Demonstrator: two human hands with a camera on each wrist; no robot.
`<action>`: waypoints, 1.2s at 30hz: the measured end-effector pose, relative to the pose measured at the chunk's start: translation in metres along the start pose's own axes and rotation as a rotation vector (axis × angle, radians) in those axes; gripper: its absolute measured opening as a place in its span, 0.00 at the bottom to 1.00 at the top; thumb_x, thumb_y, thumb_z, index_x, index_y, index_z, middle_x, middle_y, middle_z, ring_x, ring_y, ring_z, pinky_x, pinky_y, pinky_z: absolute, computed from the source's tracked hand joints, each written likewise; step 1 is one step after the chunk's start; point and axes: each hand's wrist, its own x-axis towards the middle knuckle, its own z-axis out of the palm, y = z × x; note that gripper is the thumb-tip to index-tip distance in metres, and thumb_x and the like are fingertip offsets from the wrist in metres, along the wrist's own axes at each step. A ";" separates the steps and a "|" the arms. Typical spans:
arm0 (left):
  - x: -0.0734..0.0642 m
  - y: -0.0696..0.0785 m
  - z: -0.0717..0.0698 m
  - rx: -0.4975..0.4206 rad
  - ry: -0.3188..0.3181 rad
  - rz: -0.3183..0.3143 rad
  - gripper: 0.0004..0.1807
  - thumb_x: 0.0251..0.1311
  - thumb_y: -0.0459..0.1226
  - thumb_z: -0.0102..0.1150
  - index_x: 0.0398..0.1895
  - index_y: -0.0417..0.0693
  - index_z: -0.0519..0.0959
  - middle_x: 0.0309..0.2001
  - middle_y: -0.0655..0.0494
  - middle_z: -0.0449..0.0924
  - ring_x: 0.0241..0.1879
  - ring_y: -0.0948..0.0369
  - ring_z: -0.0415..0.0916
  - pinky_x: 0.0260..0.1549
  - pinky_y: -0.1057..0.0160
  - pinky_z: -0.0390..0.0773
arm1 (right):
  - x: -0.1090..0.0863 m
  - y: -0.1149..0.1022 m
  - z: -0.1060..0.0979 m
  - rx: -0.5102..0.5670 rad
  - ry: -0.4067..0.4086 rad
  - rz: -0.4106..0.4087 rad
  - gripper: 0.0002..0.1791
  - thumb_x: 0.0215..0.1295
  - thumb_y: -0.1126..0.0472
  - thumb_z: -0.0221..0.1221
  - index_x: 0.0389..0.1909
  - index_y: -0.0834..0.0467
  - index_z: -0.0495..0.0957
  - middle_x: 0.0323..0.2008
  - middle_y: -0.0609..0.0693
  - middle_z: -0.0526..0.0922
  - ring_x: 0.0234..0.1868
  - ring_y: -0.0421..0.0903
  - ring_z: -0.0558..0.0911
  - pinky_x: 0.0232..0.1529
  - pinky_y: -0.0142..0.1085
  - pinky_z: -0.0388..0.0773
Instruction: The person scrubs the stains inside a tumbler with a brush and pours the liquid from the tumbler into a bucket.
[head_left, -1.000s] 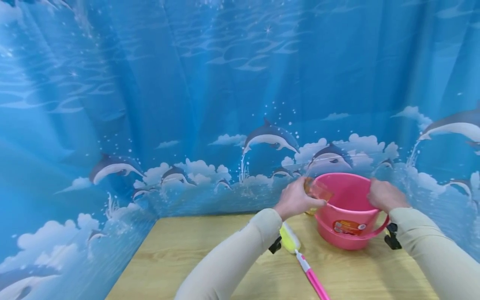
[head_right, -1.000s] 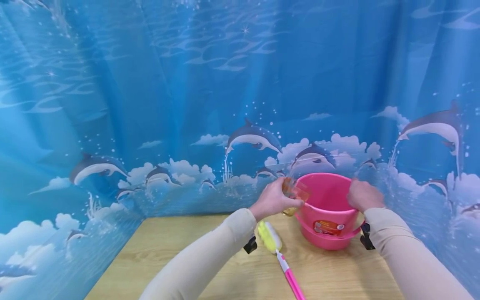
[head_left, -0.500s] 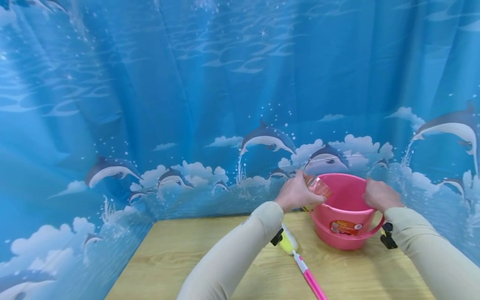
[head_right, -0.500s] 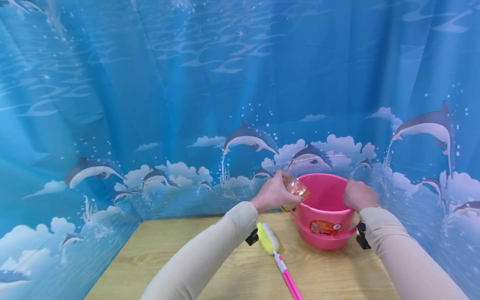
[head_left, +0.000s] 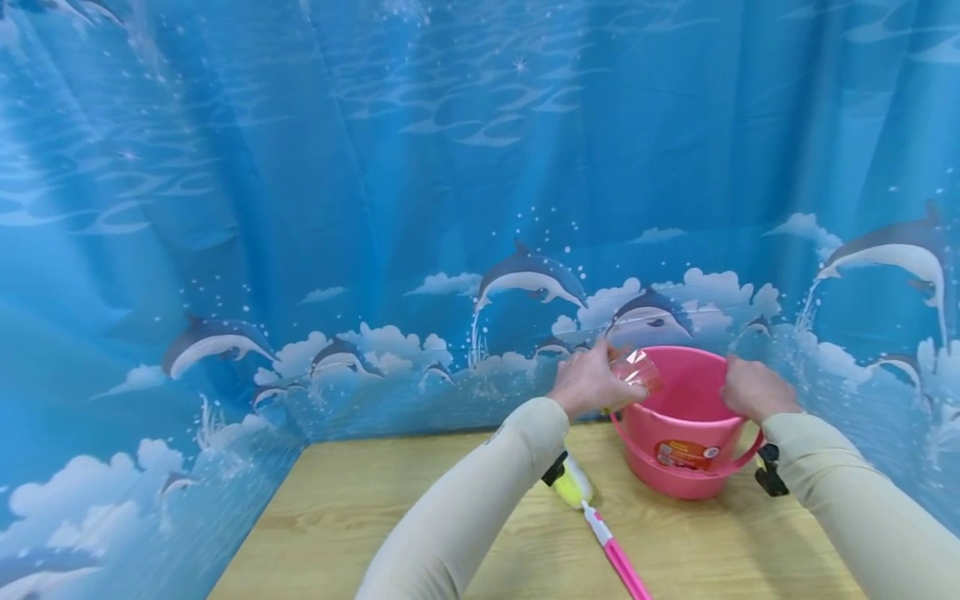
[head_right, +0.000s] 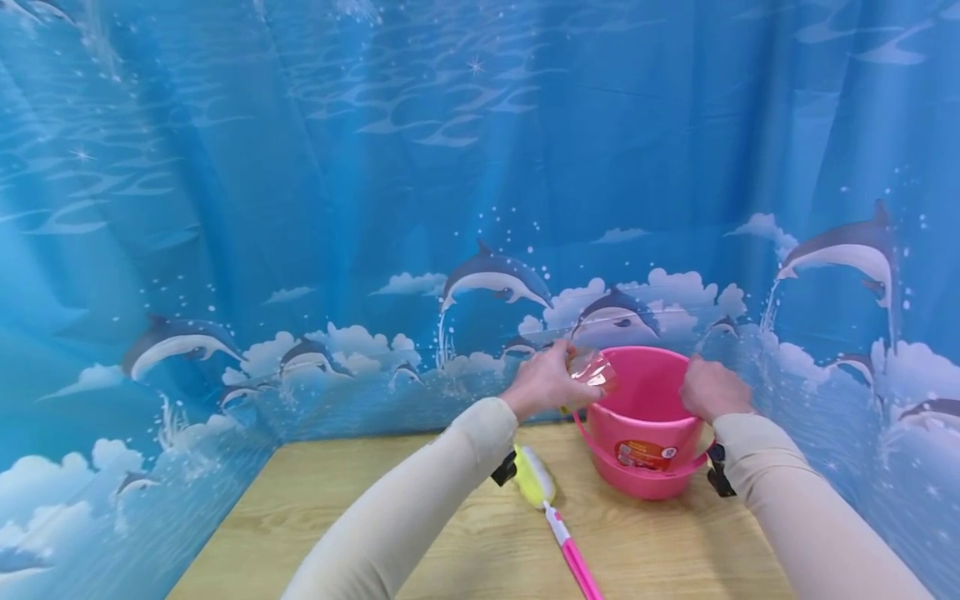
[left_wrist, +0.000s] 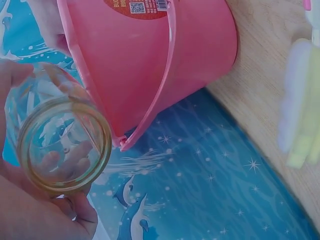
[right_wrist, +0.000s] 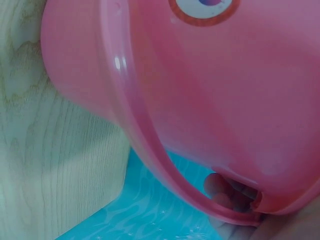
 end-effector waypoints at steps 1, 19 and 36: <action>0.000 0.000 0.000 -0.001 0.002 -0.003 0.39 0.42 0.57 0.78 0.59 0.66 0.70 0.46 0.66 0.76 0.51 0.62 0.67 0.46 0.54 0.77 | 0.000 0.000 0.000 -0.003 0.003 -0.004 0.25 0.64 0.69 0.55 0.58 0.78 0.62 0.36 0.67 0.79 0.33 0.56 0.81 0.25 0.45 0.81; 0.002 0.011 0.000 0.017 0.012 0.000 0.34 0.40 0.57 0.78 0.53 0.65 0.76 0.43 0.67 0.76 0.48 0.63 0.68 0.34 0.59 0.80 | -0.001 0.001 0.003 0.030 0.016 -0.008 0.26 0.63 0.69 0.57 0.59 0.77 0.63 0.39 0.69 0.80 0.34 0.57 0.82 0.26 0.45 0.83; 0.004 0.014 -0.004 0.073 -0.002 0.016 0.34 0.39 0.59 0.78 0.52 0.64 0.77 0.41 0.68 0.76 0.45 0.64 0.69 0.40 0.57 0.78 | 0.001 -0.001 0.004 0.030 0.029 -0.004 0.24 0.64 0.69 0.55 0.58 0.76 0.64 0.38 0.68 0.80 0.35 0.58 0.82 0.28 0.47 0.83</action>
